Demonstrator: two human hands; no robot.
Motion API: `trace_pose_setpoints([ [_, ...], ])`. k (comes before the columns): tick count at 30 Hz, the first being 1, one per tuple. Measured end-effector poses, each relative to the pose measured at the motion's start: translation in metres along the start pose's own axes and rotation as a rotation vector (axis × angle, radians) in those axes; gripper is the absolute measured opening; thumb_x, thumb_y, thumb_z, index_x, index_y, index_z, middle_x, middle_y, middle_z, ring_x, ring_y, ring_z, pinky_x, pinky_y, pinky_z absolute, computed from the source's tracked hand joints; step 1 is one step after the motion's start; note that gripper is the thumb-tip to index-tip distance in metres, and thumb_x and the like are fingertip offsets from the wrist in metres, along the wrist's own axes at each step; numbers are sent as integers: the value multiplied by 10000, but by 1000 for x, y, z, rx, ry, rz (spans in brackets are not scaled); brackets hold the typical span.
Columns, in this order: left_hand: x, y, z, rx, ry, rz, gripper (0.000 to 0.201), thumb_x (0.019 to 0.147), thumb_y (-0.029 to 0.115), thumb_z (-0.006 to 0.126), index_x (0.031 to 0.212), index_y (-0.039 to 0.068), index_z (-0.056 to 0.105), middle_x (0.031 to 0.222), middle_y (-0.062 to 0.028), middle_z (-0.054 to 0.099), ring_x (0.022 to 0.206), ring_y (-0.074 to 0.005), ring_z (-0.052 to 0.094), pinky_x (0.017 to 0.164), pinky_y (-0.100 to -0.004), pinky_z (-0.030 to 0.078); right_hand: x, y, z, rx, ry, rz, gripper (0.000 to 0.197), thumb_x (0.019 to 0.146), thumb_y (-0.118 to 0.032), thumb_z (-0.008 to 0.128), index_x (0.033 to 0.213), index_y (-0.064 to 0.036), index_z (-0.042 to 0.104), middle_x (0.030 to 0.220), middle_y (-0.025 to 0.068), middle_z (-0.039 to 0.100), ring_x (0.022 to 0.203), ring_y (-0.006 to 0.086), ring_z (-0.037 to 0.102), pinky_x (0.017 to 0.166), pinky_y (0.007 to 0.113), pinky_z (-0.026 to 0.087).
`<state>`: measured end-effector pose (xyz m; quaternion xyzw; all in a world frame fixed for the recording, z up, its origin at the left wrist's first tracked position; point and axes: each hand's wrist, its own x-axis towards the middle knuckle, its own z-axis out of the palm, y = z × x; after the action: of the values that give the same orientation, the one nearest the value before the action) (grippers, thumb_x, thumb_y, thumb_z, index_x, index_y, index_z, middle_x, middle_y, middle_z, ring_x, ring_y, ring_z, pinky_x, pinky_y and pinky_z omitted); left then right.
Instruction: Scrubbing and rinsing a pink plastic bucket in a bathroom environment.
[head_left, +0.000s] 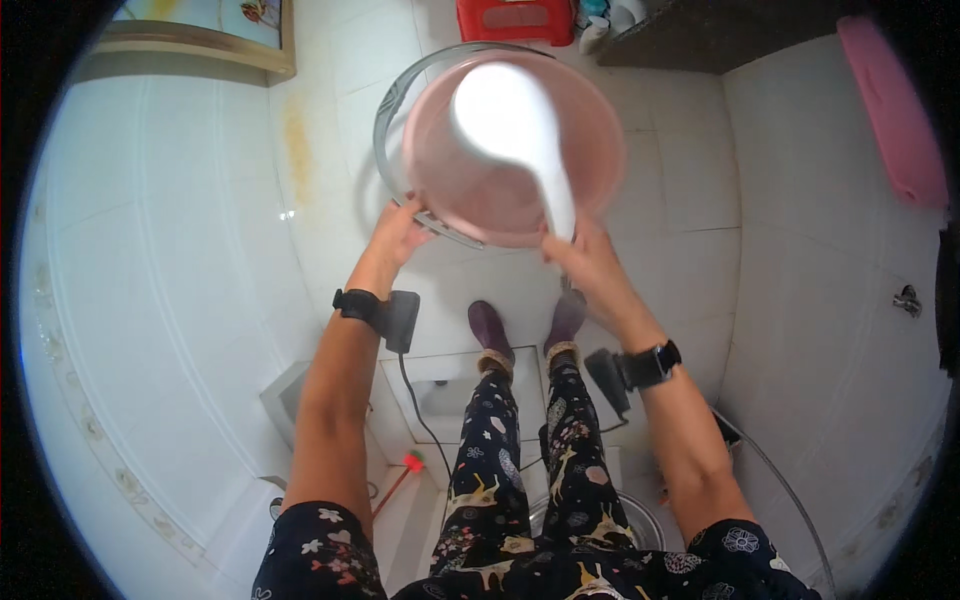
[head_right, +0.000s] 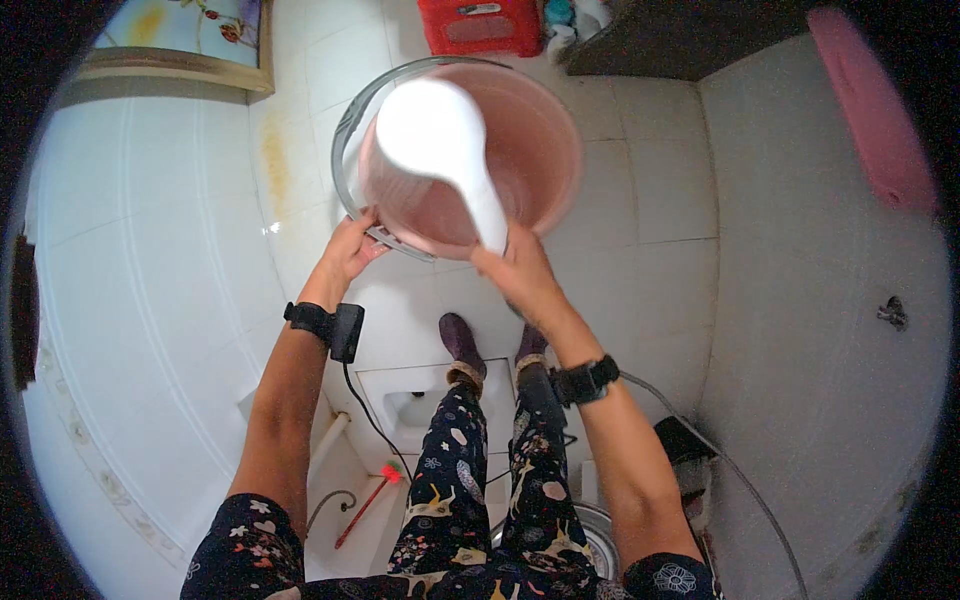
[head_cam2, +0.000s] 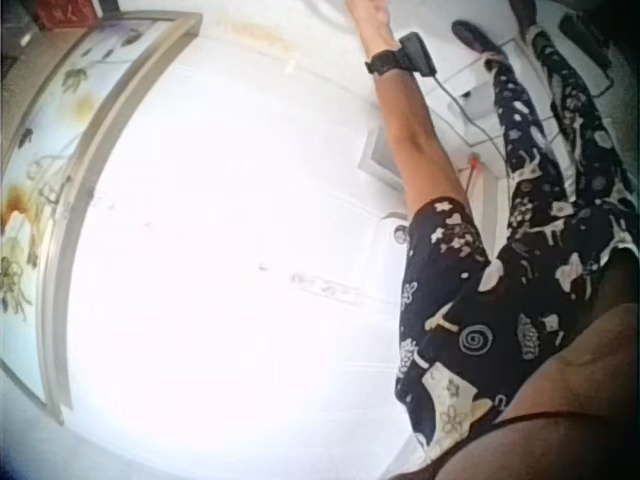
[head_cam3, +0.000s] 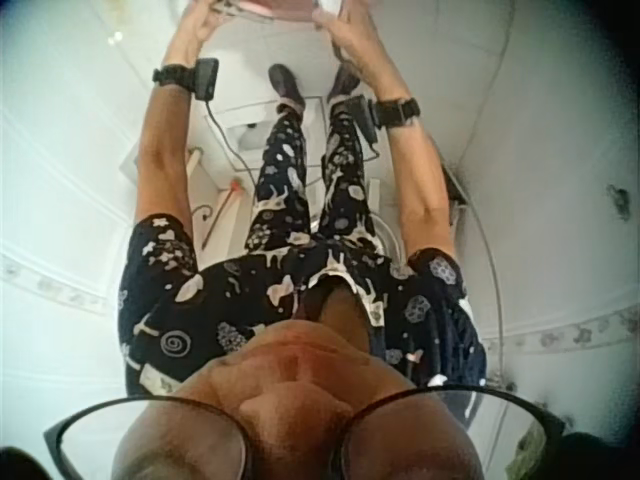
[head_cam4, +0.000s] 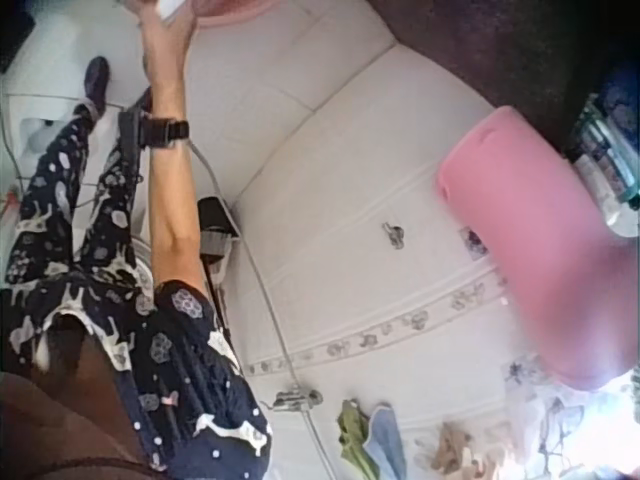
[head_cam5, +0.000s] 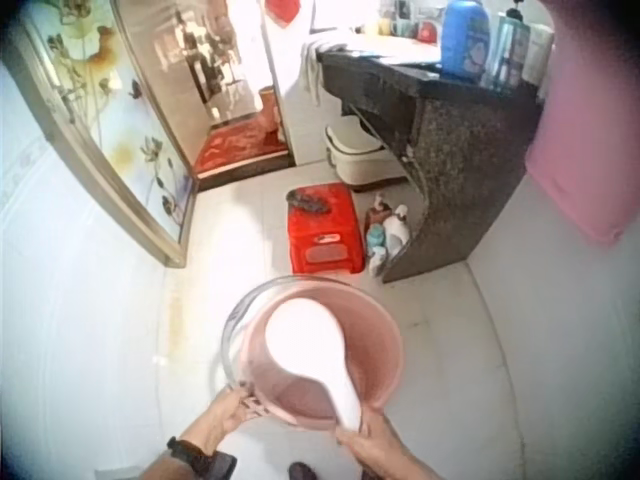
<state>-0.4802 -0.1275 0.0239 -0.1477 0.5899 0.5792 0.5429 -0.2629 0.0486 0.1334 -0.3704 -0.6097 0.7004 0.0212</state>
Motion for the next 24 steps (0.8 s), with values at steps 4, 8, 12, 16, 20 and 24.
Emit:
trace_pose_setpoints([
  [4, -7, -16, 12, 13, 83, 19, 285, 895, 149, 534, 1153, 80, 434, 1040, -62, 506, 890, -193, 551, 779, -446, 521, 27, 13, -39, -146, 327, -120, 301, 766, -155, 581, 1005, 24, 545, 833, 92, 602, 767, 189, 568, 717, 341, 459],
  [8, 0, -21, -48, 24, 285, 7, 226, 896, 204, 560, 1086, 122, 467, 971, -26, 561, 883, -182, 582, 746, -447, 538, -10, 10, -72, -103, 457, -4, 193, 786, -127, 557, 934, -5, 533, 760, 55, 564, 667, 135, 536, 610, 286, 436],
  [12, 1, -35, -53, 145, 463, 11, 221, 895, 180, 541, 1090, 110, 464, 981, -44, 569, 916, -189, 579, 699, -437, 519, -46, 25, -81, 0, 358, 104, 125, 789, -124, 558, 865, -32, 520, 730, 25, 533, 642, 84, 496, 567, 243, 399],
  [16, -7, -44, -50, 336, 565, 132, 236, 886, 150, 532, 1099, 81, 458, 983, -74, 590, 886, -186, 594, 684, -379, 486, -67, 21, -75, -71, 298, 107, 109, 768, -106, 576, 831, -33, 526, 737, 19, 534, 667, 84, 492, 584, 240, 404],
  [20, -25, -44, -55, 569, 434, 355, 300, 868, 132, 561, 1122, 10, 459, 906, -80, 614, 783, -157, 606, 686, -296, 452, -90, 27, -59, -53, 291, 66, 128, 759, -99, 584, 846, -18, 539, 751, 26, 535, 690, 89, 489, 609, 242, 412],
  [24, -53, -18, -26, 766, 328, 528, 354, 810, 162, 623, 1093, -23, 519, 879, -97, 639, 771, -147, 628, 699, -270, 467, -130, 34, -72, -119, 364, 0, 178, 773, -88, 577, 917, 11, 543, 769, 31, 530, 710, 95, 485, 643, 244, 420],
])
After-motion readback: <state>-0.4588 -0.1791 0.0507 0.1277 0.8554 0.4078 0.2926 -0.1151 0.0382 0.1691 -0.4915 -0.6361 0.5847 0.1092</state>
